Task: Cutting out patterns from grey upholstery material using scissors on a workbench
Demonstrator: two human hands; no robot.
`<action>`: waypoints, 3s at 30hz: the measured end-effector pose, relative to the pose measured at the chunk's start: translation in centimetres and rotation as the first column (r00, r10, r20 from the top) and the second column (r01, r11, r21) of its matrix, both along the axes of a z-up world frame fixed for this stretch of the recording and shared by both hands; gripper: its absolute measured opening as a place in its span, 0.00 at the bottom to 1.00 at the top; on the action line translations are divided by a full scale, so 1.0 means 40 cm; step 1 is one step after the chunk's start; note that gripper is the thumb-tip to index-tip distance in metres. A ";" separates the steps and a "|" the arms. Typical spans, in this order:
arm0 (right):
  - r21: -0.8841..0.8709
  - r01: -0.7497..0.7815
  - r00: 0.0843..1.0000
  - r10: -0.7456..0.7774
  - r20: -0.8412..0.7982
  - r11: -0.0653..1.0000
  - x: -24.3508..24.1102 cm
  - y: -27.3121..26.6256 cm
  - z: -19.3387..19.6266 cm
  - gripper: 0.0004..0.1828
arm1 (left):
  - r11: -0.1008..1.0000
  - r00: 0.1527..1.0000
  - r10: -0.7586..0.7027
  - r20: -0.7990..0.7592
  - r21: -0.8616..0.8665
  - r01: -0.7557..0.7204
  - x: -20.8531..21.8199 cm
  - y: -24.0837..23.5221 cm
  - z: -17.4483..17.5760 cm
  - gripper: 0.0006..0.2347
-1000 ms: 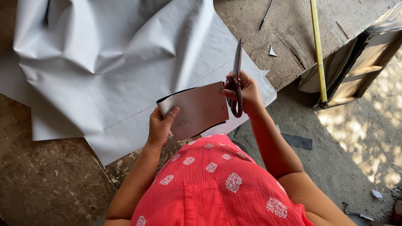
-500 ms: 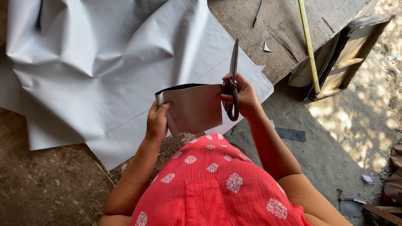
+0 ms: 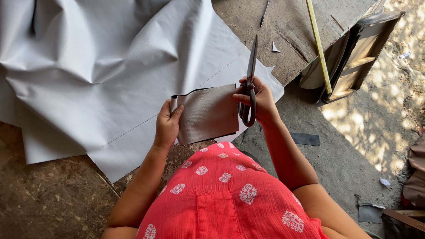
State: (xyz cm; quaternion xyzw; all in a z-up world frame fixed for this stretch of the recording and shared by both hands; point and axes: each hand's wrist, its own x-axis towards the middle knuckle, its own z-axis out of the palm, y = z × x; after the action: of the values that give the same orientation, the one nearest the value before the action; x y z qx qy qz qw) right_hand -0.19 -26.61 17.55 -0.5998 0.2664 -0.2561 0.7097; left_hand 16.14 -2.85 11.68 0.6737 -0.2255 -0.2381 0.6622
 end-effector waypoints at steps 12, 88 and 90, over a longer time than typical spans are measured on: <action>-0.057 -0.044 0.991 0.036 -0.126 0.997 -0.044 0.008 -0.181 0.29 | 0.897 0.924 0.332 -0.188 0.365 -0.248 0.024 -0.001 -0.332 0.18; 0.148 -0.065 0.998 0.068 -0.014 0.987 0.113 0.000 -0.245 0.28 | 0.987 0.984 0.143 0.108 0.060 -0.150 0.046 0.059 -0.187 0.17; 0.159 -0.088 0.996 0.085 0.029 0.983 0.107 -0.006 -0.218 0.27 | 0.996 0.995 0.083 -0.060 -0.033 -0.086 0.035 0.048 -0.163 0.07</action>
State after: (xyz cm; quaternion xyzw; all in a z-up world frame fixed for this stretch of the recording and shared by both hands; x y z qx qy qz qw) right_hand 4.08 -26.83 8.83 -0.5491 0.2517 -0.2096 0.7689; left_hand 17.55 -0.91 5.17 0.6635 -0.1813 -0.2256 0.6899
